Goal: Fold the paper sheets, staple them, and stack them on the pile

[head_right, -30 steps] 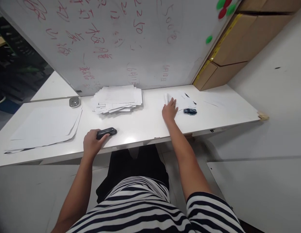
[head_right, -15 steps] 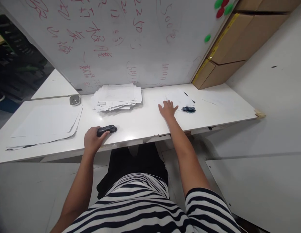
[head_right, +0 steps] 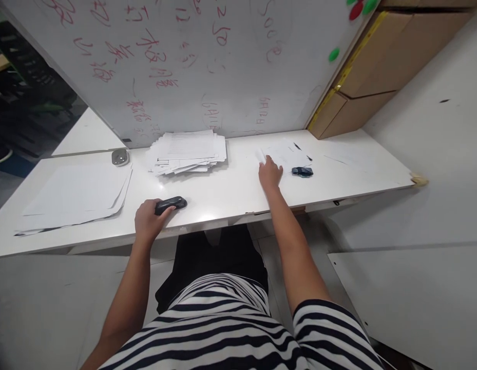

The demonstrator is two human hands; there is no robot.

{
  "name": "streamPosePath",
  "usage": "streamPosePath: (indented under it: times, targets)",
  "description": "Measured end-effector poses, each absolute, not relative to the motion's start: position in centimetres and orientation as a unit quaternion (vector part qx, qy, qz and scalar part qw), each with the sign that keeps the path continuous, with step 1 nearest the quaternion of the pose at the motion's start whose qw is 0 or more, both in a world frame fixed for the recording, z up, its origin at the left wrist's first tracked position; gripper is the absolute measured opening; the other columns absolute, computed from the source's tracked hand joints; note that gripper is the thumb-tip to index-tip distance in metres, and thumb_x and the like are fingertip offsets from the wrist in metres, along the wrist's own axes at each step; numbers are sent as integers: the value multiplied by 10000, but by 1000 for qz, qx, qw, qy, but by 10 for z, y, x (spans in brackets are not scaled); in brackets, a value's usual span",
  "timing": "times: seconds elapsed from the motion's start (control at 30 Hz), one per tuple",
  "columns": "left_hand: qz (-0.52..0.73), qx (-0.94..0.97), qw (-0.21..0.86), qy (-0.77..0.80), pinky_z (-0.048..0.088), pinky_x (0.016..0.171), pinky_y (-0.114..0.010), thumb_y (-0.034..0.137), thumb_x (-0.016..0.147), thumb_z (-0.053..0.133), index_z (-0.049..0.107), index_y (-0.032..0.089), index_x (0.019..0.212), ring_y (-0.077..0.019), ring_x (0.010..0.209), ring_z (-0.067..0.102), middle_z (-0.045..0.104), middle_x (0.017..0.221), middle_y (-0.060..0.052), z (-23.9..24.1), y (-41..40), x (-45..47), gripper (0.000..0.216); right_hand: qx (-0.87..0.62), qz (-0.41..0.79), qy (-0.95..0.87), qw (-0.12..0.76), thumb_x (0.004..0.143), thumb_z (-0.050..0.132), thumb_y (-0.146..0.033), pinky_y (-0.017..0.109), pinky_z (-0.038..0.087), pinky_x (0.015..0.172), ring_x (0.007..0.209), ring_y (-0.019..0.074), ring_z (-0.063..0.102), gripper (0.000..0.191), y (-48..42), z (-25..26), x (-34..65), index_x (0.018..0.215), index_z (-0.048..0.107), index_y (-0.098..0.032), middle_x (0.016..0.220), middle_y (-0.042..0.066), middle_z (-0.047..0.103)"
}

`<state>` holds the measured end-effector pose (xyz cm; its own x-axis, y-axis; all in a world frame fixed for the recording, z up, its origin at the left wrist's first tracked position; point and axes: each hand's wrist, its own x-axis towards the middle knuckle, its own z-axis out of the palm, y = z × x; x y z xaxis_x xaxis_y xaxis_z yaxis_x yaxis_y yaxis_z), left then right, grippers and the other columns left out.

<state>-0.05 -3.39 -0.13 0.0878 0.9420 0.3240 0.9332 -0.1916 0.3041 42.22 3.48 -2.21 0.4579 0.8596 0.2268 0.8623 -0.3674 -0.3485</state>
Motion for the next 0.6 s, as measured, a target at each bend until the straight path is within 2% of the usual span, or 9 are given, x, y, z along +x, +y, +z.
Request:
streamPosePath:
  times: [0.13, 0.23, 0.47, 0.6]
  targets:
    - [231, 737, 12, 635, 429, 758, -364, 618, 787, 548, 593, 202, 989, -273, 892, 587, 635, 941, -94, -1, -34, 0, 465, -812, -3, -545, 207, 908, 377, -559, 546, 189, 1072, 1250, 320, 446, 626, 35, -24, 422, 1381, 372, -149, 1358, 190, 518]
    - [236, 738, 16, 631, 426, 755, -366, 607, 792, 543, 598, 191, 998, -273, 890, 581, 635, 939, -99, -1, -35, 1, 467, -811, 0, -552, 192, 873, 415, -620, 566, 178, 1073, 1286, 341, 400, 694, 36, -24, 420, 1359, 408, -125, 1384, 202, 488]
    - [227, 736, 14, 638, 427, 771, -362, 603, 783, 560, 592, 203, 978, -266, 897, 581, 629, 943, -89, 0, -35, 1, 446, -814, 25, -568, 122, 913, 404, -518, 478, 353, 918, 1120, 347, 532, 509, 41, -6, 414, 1198, 551, -122, 1214, 212, 602]
    - [229, 737, 11, 636, 426, 768, -359, 600, 793, 550, 591, 197, 989, -266, 902, 579, 630, 944, -92, -2, -35, 0, 450, -812, 32, -582, 46, 918, 417, -456, 459, 333, 904, 1021, 321, 589, 419, 51, 10, 413, 1122, 591, -135, 1058, 189, 670]
